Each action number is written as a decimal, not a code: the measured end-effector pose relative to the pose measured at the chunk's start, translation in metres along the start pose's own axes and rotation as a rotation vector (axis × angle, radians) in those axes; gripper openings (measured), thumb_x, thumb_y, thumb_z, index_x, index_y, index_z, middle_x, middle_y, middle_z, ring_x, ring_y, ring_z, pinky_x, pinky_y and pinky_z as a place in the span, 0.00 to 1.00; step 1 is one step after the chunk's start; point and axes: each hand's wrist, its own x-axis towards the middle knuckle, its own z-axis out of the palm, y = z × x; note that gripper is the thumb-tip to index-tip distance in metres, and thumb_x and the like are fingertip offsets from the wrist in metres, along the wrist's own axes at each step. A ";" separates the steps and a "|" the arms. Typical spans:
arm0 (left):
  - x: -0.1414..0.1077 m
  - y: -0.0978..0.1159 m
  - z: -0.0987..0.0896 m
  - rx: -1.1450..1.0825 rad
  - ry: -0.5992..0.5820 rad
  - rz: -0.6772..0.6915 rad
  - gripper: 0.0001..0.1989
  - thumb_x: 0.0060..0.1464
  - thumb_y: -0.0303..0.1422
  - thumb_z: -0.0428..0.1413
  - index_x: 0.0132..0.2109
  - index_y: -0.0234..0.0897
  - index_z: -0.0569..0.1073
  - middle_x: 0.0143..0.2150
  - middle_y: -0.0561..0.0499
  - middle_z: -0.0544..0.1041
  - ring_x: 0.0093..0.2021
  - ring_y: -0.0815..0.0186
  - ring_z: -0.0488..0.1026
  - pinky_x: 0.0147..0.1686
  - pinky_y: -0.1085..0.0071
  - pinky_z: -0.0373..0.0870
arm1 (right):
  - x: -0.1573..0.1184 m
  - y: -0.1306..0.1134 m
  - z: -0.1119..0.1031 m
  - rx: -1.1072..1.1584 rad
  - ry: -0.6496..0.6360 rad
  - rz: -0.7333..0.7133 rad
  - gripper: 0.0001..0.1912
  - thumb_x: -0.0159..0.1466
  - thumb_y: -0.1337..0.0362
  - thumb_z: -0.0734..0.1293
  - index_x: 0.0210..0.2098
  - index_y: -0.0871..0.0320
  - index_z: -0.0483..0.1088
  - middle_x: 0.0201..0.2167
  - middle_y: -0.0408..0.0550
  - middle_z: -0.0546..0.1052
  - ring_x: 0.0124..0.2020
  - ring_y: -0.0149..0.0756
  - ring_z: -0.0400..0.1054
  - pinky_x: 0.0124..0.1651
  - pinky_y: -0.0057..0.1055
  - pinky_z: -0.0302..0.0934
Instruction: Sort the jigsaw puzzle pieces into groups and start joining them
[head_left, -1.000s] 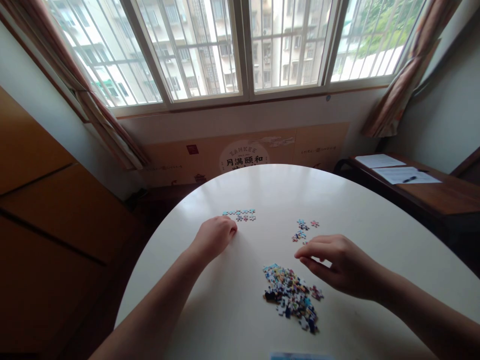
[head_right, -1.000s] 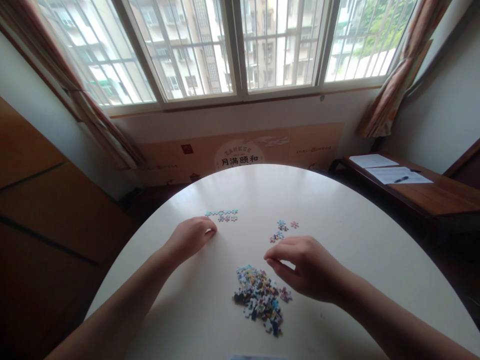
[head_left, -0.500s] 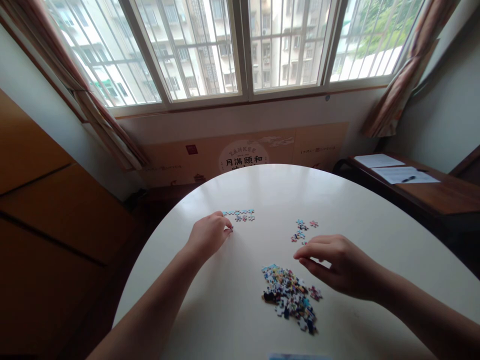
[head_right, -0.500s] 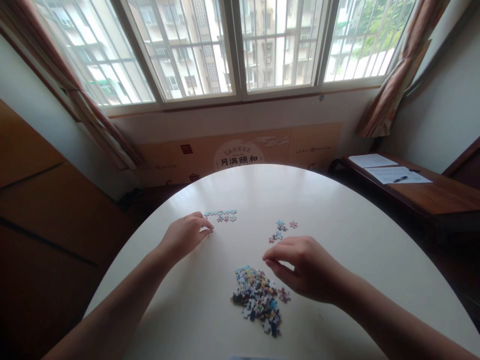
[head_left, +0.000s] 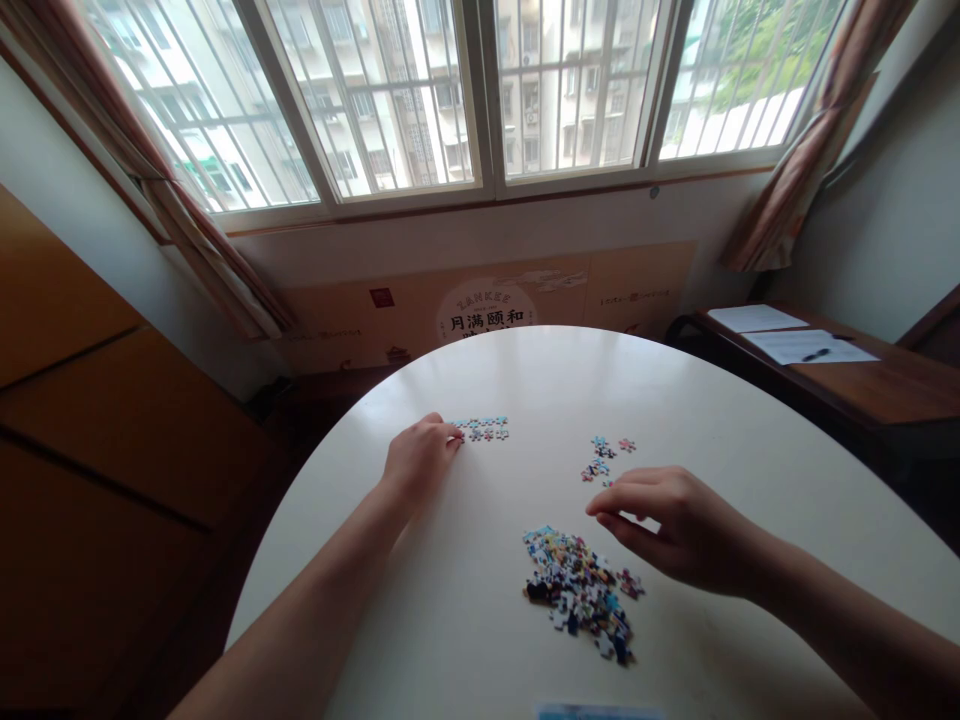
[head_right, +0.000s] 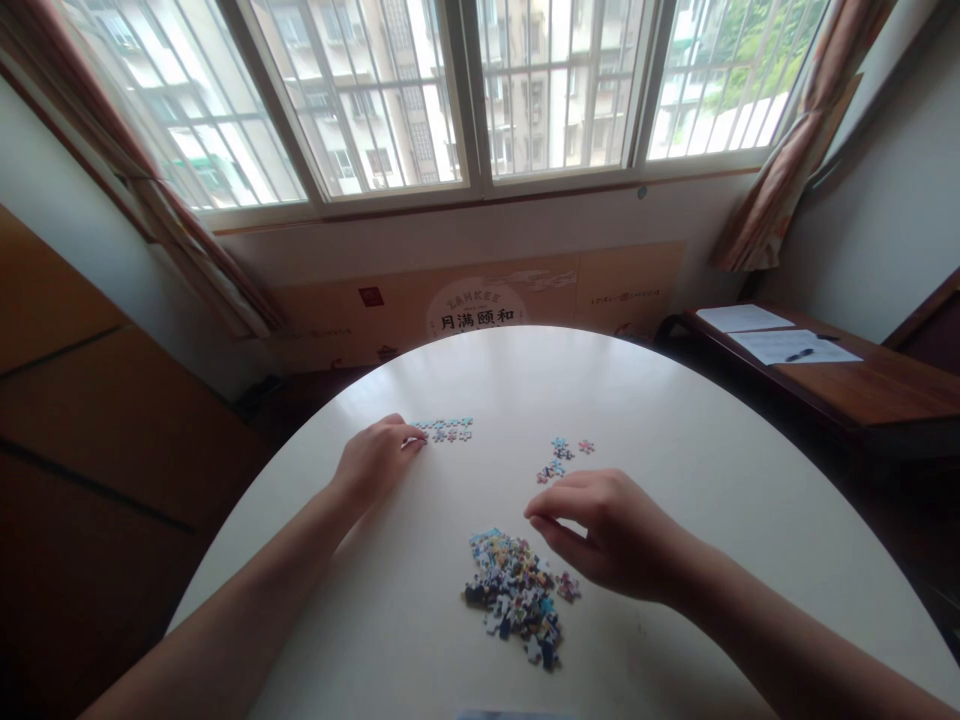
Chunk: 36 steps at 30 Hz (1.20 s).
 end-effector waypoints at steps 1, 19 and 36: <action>0.001 0.000 0.001 -0.001 0.002 -0.001 0.13 0.63 0.33 0.53 0.46 0.44 0.83 0.45 0.50 0.79 0.39 0.62 0.77 0.36 0.70 0.68 | 0.000 0.000 0.000 -0.001 0.002 0.001 0.10 0.71 0.65 0.62 0.40 0.57 0.76 0.32 0.47 0.81 0.31 0.32 0.74 0.35 0.31 0.67; -0.003 0.005 -0.001 -0.005 0.106 0.088 0.12 0.63 0.34 0.54 0.46 0.40 0.82 0.45 0.49 0.79 0.37 0.61 0.77 0.36 0.69 0.69 | 0.001 0.002 -0.005 -0.027 -0.039 0.049 0.09 0.69 0.66 0.64 0.39 0.56 0.78 0.30 0.44 0.80 0.29 0.31 0.73 0.33 0.31 0.64; -0.034 0.044 -0.020 -0.163 -0.193 0.658 0.09 0.60 0.34 0.55 0.40 0.43 0.81 0.36 0.51 0.79 0.33 0.65 0.74 0.34 0.67 0.67 | -0.001 -0.009 -0.027 -0.033 -0.493 0.139 0.09 0.59 0.69 0.71 0.35 0.50 0.81 0.26 0.41 0.79 0.28 0.31 0.71 0.33 0.29 0.60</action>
